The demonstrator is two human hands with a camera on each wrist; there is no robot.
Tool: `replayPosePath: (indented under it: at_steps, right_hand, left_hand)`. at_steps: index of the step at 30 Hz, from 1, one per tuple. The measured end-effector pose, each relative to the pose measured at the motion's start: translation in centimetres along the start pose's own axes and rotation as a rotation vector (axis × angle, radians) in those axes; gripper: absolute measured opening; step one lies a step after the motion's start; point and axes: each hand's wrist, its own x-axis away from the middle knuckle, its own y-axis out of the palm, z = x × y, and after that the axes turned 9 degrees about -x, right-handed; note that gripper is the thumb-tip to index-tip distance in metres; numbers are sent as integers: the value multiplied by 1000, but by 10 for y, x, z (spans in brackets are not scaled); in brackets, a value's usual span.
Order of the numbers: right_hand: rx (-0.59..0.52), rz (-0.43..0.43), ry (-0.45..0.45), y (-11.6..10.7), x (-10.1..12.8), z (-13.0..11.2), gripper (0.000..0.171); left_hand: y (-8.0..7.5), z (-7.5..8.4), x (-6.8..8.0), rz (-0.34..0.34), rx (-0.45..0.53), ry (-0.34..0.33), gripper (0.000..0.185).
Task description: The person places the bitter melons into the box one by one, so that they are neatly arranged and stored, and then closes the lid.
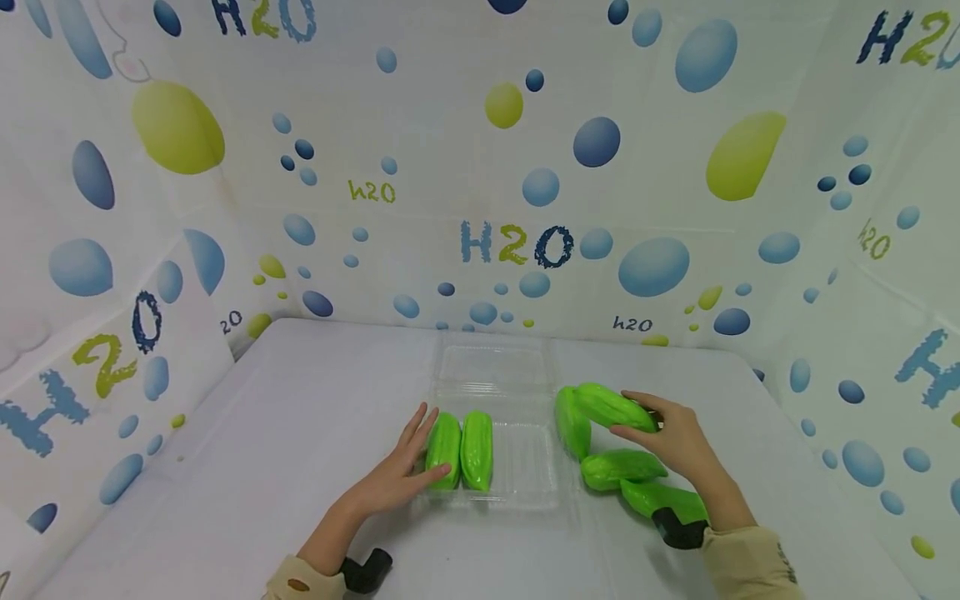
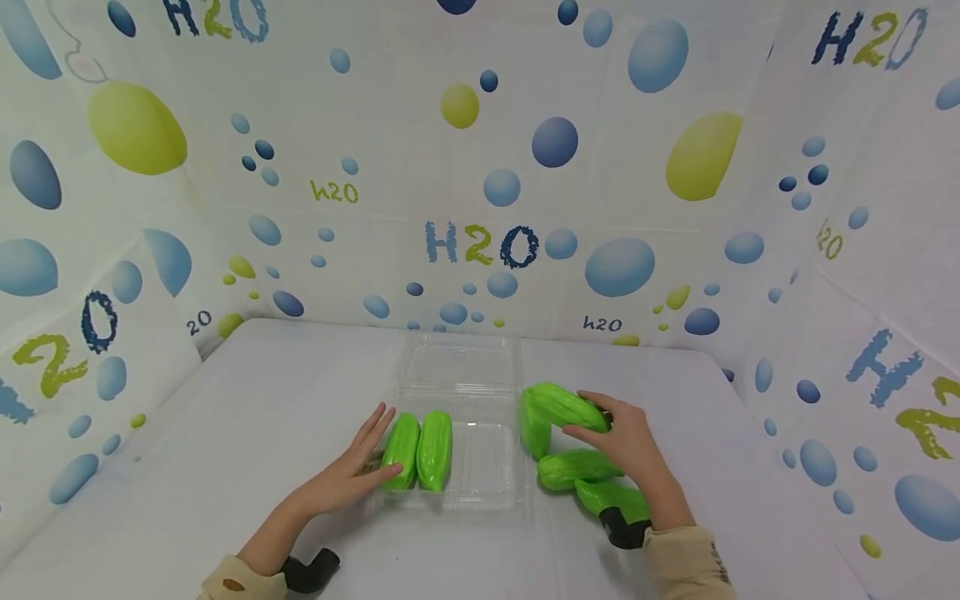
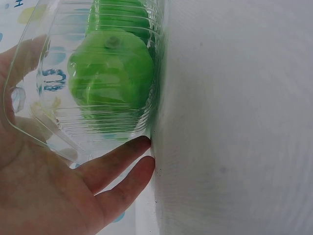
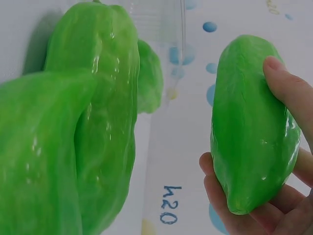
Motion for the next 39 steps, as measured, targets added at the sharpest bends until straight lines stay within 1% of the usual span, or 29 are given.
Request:
replayPosePath:
  at_steps: [6, 10, 16, 26, 39]
  right_hand:
    - [-3, -8, 16, 6, 1, 2, 67]
    - [2, -7, 3, 11, 0, 2, 66]
    - [-7, 6, -26, 17, -2, -4, 64]
    - [-49, -8, -20, 28, -6, -13, 64]
    - [-84, -18, -66, 40, -14, -21, 61]
  left_hand:
    - [2, -1, 1, -10, -4, -8, 82]
    - [4, -2, 1, -11, -4, -7, 81]
    - [1, 0, 2, -16, 4, 12, 81]
    - [0, 0, 2, -17, 6, 14, 82]
    - [-1, 2, 1, -11, -3, 15, 81]
